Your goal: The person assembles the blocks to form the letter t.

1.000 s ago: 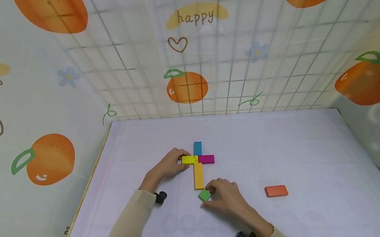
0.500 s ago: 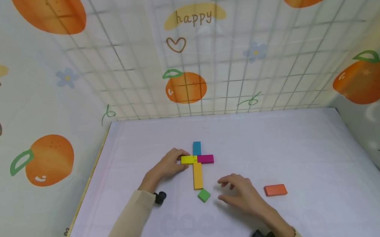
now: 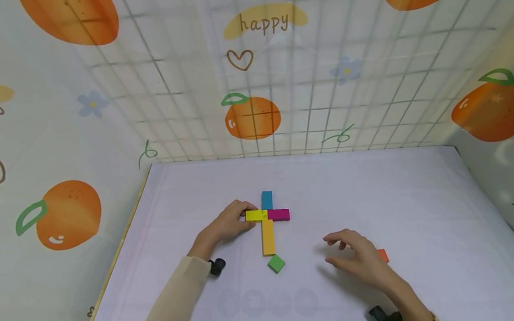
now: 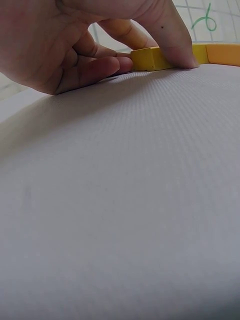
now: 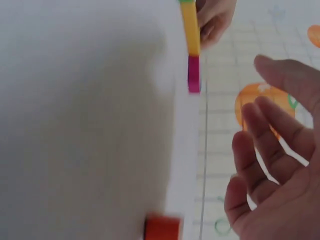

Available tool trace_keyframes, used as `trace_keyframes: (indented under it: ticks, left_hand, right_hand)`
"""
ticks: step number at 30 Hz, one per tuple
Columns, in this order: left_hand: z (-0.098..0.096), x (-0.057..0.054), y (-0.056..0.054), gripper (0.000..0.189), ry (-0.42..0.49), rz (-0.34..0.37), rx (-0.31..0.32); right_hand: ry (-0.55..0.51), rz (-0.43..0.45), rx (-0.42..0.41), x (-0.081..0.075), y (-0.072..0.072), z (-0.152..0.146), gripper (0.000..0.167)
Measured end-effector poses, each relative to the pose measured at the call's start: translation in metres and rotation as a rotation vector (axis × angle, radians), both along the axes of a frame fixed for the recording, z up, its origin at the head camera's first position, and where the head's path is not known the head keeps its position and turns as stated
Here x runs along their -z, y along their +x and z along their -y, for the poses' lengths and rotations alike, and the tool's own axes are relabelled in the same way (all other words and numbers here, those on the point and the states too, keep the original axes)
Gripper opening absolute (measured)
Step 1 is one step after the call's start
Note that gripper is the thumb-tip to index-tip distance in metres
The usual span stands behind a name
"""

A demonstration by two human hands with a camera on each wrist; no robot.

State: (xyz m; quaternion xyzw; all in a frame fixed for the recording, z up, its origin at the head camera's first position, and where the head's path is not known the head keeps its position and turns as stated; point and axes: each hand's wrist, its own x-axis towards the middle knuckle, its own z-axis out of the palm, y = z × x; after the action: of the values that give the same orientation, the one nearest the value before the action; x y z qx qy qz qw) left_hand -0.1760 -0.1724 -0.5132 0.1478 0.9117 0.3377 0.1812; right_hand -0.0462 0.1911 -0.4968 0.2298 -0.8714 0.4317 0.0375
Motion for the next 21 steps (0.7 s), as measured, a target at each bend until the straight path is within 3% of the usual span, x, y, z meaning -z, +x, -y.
trace_keyframes:
  ticks: [11, 17, 21]
  left_hand:
    - [0.001, -0.001, -0.001, 0.034, -0.004, -0.017, 0.01]
    - [0.001, 0.0, -0.001, 0.035, 0.001, -0.004, 0.004]
    - [0.001, 0.001, 0.0, 0.035, 0.001, 0.003, -0.001]
  right_hand:
    - [0.061, 0.003, 0.098, -0.001, 0.008, -0.046, 0.045]
    - [0.121, 0.062, 0.17, 0.0, 0.011, -0.062, 0.046]
    - [0.128, 0.094, 0.171, -0.002, 0.012, -0.073, 0.045]
